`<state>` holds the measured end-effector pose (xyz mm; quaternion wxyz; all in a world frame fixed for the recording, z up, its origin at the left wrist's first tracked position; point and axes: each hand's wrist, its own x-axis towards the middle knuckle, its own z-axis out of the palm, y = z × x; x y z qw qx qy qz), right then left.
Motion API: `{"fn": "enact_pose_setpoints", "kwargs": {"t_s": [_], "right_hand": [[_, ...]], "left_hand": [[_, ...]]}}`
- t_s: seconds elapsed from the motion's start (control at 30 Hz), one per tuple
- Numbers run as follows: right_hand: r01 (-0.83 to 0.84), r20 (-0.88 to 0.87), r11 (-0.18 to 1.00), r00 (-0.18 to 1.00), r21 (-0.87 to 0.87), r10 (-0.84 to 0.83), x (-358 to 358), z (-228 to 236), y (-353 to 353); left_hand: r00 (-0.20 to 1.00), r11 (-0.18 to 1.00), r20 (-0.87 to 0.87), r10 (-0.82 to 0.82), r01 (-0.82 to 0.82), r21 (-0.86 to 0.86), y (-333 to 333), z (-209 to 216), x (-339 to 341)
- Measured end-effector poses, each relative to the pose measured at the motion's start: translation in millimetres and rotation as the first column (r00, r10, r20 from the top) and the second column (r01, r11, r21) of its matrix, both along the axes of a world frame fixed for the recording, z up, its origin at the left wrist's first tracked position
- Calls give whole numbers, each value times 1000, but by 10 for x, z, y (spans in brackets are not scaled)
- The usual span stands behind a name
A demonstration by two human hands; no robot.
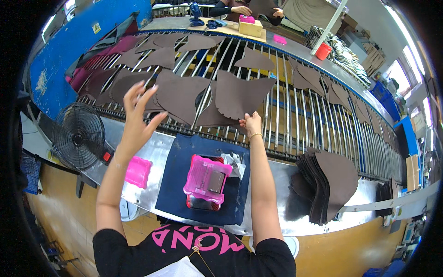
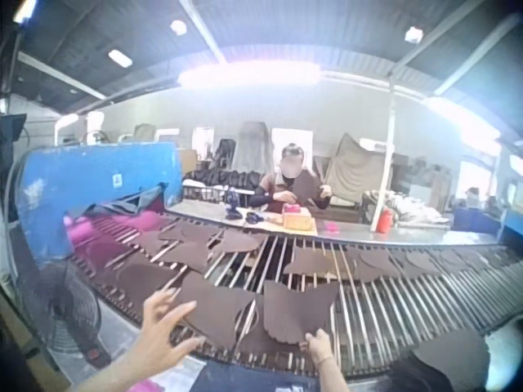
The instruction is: The person repeatedly picks up brown fabric pieces from a stack, places them on a pink plastic jig, and then transfers them onto a metal rack. The person continues this cycle, arranging the pieces in a row on the rack.
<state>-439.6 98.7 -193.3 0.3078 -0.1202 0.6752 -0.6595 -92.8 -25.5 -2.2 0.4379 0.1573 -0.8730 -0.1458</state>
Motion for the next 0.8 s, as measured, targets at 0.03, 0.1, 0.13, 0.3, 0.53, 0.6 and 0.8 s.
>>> {"fn": "enact_pose_setpoints", "kwargs": {"t_s": [0.03, 0.1, 0.13, 0.3, 0.53, 0.6, 0.8], "right_hand": [[3, 54, 1000, 999, 13, -3, 29, -11, -55], [9, 108, 1000, 994, 30, -12, -15, -57, -58], [3, 123, 1000, 992, 22, -5, -20, -66, -66], [-6, 127, 997, 992, 80, -4, -80, -164, -10], [-203, -211, 898, 930, 391, 301, 305, 650, 796], [-260, -208, 884, 910, 388, 359, 421, 980, 1271], [792, -915, 547, 389, 273, -106, 329, 1273, 3313]], "left_hand": [[999, 997, 18, 33, -35, 75, -7, -119, 174], [991, 982, 79, 109, -120, 145, -37, -311, 438], [985, 974, 91, 148, -162, 159, -37, -375, 552], [969, 927, 105, 224, -245, 284, -13, -628, 799], [984, 924, 94, 152, -175, 339, 106, -700, 598], [990, 925, 72, 120, -138, 354, 130, -715, 547], [998, 907, 58, 13, -36, 419, 140, -960, 328]]}}
